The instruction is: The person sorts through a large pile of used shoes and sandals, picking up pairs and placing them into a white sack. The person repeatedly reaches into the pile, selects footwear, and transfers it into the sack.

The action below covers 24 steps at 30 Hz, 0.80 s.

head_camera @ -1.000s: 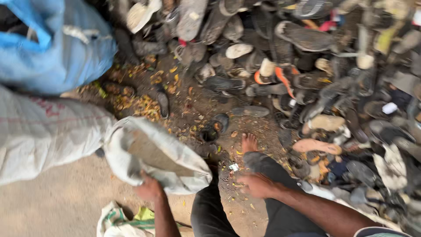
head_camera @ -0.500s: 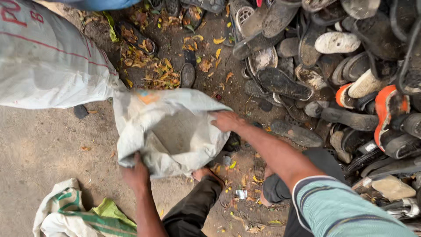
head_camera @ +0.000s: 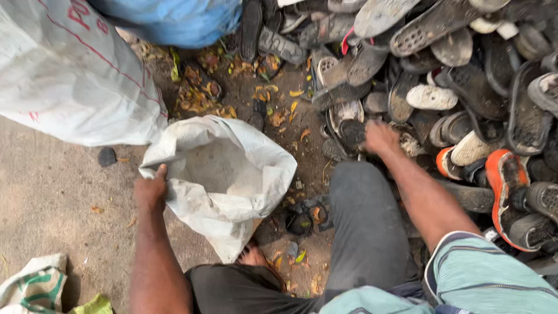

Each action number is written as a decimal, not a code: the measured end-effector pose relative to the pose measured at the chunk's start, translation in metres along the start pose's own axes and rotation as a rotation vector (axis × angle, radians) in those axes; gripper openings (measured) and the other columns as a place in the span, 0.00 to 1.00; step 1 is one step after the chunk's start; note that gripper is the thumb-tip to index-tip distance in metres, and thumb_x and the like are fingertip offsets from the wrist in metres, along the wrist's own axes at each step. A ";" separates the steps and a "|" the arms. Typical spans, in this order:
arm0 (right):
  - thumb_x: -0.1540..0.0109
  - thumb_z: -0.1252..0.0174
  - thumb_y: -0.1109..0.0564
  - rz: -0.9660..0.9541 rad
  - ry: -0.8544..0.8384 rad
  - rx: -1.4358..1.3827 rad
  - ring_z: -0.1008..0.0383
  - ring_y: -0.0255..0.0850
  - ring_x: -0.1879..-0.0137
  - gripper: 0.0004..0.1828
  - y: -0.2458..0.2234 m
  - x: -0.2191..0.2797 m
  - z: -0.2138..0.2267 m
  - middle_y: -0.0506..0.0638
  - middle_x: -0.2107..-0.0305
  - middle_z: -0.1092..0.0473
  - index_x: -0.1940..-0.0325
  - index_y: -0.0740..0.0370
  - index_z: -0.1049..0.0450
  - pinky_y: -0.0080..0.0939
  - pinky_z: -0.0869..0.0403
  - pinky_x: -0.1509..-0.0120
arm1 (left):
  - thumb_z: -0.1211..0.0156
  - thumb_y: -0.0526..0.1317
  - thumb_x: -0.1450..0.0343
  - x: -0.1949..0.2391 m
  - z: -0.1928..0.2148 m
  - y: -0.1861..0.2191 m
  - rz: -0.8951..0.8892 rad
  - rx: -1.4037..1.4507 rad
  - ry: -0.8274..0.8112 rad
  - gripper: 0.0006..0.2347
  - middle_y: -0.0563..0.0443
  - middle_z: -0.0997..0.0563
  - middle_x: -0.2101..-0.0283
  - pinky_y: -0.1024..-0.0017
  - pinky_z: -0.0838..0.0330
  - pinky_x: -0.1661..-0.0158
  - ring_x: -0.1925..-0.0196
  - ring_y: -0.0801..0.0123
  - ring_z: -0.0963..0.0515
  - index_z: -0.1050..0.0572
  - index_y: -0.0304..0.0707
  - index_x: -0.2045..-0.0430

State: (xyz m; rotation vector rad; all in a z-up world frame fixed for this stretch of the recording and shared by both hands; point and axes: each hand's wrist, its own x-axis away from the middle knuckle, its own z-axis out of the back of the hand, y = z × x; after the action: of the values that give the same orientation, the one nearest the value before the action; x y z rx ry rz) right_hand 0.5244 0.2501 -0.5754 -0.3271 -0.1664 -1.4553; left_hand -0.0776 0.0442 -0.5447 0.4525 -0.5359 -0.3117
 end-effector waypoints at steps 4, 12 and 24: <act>0.32 0.41 0.56 -0.048 0.091 -0.101 0.22 0.58 0.54 0.23 0.055 0.001 -0.043 0.62 0.61 0.23 0.33 0.53 0.34 0.62 0.27 0.47 | 0.36 0.50 0.26 0.013 -0.003 0.039 -0.222 0.477 -0.021 0.25 0.34 0.18 0.52 0.65 0.24 0.61 0.55 0.57 0.16 0.27 0.19 0.48; 0.43 0.30 0.60 0.138 0.385 -0.687 0.22 0.48 0.58 0.18 -0.026 -0.007 0.040 0.58 0.63 0.23 0.50 0.65 0.23 0.47 0.26 0.52 | 0.31 0.47 0.31 0.052 -0.026 0.043 -0.033 0.192 -0.270 0.25 0.30 0.16 0.62 0.61 0.21 0.78 0.73 0.49 0.14 0.27 0.17 0.51; 0.37 0.37 0.47 0.513 -0.384 -0.617 0.22 0.42 0.57 0.23 -0.321 0.063 -0.045 0.53 0.56 0.22 0.43 0.60 0.27 0.46 0.23 0.48 | 0.31 0.45 0.32 0.053 -0.012 0.034 -0.019 0.181 -0.185 0.19 0.33 0.17 0.60 0.53 0.19 0.78 0.71 0.51 0.15 0.23 0.22 0.58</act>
State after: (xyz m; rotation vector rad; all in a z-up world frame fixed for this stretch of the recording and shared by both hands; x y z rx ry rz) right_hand 0.2098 0.1503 -0.5609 -1.0728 0.0658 -0.8917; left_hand -0.0218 0.0565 -0.5155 0.6075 -0.7445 -0.3261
